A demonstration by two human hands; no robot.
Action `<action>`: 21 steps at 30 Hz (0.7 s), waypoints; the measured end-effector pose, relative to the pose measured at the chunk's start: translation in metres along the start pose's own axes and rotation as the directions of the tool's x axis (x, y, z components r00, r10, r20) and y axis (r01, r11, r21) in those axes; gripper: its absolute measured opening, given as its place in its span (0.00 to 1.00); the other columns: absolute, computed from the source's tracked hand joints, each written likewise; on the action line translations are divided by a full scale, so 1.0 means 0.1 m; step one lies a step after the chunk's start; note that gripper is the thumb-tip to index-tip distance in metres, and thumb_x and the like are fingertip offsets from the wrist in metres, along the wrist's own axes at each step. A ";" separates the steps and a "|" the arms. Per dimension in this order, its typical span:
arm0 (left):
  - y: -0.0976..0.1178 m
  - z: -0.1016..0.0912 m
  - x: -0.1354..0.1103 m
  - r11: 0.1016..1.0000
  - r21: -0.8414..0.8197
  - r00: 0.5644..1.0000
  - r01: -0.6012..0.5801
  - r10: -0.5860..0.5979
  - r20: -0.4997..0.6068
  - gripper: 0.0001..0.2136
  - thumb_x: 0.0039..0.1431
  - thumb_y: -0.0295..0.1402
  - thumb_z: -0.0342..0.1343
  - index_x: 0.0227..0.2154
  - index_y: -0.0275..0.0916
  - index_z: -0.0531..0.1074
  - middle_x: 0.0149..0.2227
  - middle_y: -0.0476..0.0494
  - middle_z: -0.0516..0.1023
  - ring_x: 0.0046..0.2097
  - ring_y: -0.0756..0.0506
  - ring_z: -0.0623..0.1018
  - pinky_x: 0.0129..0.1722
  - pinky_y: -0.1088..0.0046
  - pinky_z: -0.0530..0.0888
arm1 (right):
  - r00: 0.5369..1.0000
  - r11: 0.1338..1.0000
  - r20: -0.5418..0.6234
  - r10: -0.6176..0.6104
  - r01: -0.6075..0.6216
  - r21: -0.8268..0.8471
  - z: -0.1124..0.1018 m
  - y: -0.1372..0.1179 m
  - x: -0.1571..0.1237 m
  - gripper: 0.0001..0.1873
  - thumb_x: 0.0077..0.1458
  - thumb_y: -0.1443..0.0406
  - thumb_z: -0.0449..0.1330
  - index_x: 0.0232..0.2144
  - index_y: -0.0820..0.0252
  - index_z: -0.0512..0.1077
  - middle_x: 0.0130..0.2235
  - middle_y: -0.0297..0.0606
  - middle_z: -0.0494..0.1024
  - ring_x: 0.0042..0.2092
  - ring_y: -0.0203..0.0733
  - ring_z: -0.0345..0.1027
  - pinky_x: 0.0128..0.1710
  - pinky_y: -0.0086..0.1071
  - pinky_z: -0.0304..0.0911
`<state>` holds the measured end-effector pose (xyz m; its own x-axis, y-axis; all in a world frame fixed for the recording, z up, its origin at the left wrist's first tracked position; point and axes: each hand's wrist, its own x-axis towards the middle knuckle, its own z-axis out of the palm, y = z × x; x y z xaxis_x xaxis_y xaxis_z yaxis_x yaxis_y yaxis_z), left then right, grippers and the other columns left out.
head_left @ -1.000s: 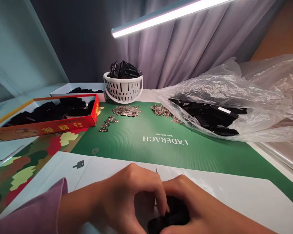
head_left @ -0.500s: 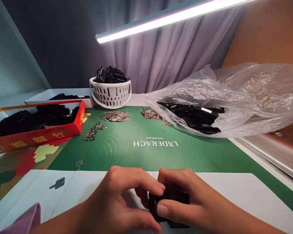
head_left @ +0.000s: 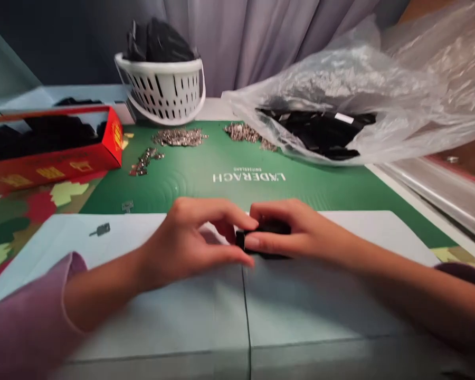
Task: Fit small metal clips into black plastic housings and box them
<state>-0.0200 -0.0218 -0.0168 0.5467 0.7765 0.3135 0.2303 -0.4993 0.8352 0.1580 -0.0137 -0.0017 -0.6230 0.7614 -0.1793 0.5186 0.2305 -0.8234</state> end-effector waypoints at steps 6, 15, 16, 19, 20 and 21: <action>0.00 0.03 -0.01 0.995 -0.066 0.997 0.076 -0.076 0.012 0.11 0.39 0.34 0.61 0.28 0.38 0.70 0.25 0.49 0.74 0.31 0.46 0.75 0.27 0.75 0.72 | 0.999 1.000 -0.029 0.025 -0.026 -0.015 0.04 -0.01 -0.05 0.18 0.47 0.55 0.53 0.18 0.64 0.58 0.17 0.26 0.55 0.20 0.23 0.46 0.17 0.18 0.39; 0.07 0.04 -0.06 0.997 -0.067 0.999 0.047 -0.046 0.004 0.12 0.37 0.30 0.63 0.29 0.36 0.70 0.27 0.46 0.75 0.30 0.46 0.75 0.28 0.76 0.73 | 0.995 0.995 -0.036 0.095 -0.094 0.028 0.09 -0.06 -0.13 0.17 0.47 0.54 0.53 0.20 0.64 0.60 0.19 0.28 0.57 0.22 0.26 0.48 0.18 0.20 0.42; 0.08 0.04 -0.08 0.997 -0.072 0.999 0.039 -0.039 0.004 0.12 0.37 0.30 0.63 0.29 0.35 0.70 0.27 0.46 0.75 0.30 0.46 0.75 0.29 0.76 0.73 | 0.994 0.994 -0.031 0.108 -0.107 0.026 0.11 -0.07 -0.16 0.17 0.47 0.54 0.53 0.21 0.64 0.61 0.20 0.28 0.58 0.22 0.26 0.49 0.19 0.20 0.43; 0.11 0.07 -0.15 0.994 -0.106 1.000 -0.005 0.008 0.022 0.13 0.37 0.30 0.63 0.30 0.36 0.69 0.27 0.46 0.75 0.31 0.46 0.76 0.30 0.76 0.72 | 0.992 0.991 -0.014 0.129 -0.128 0.047 0.19 -0.10 -0.26 0.15 0.48 0.56 0.53 0.22 0.64 0.62 0.21 0.29 0.60 0.24 0.27 0.50 0.20 0.20 0.44; 0.11 0.08 -0.17 0.992 -0.127 0.999 -0.018 0.023 0.039 0.14 0.37 0.29 0.63 0.30 0.37 0.69 0.27 0.46 0.75 0.31 0.46 0.75 0.30 0.76 0.72 | 0.991 0.989 -0.008 0.131 -0.130 0.068 0.21 -0.10 -0.29 0.14 0.48 0.56 0.53 0.23 0.63 0.62 0.21 0.29 0.61 0.24 0.27 0.51 0.21 0.20 0.44; 0.12 0.10 -0.19 0.988 -0.153 0.998 -0.023 0.032 0.056 0.14 0.38 0.29 0.62 0.31 0.38 0.69 0.28 0.47 0.76 0.32 0.47 0.75 0.31 0.76 0.72 | 0.991 0.987 -0.005 0.134 -0.133 0.089 0.23 -0.11 -0.32 0.14 0.48 0.57 0.53 0.23 0.63 0.62 0.21 0.29 0.61 0.24 0.27 0.51 0.21 0.20 0.44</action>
<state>-0.0199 -0.0467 -0.0174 0.5983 0.7370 0.3144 0.0919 -0.4529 0.8868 0.1590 -0.0547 0.0005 -0.5445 0.7887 -0.2855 0.5430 0.0720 -0.8367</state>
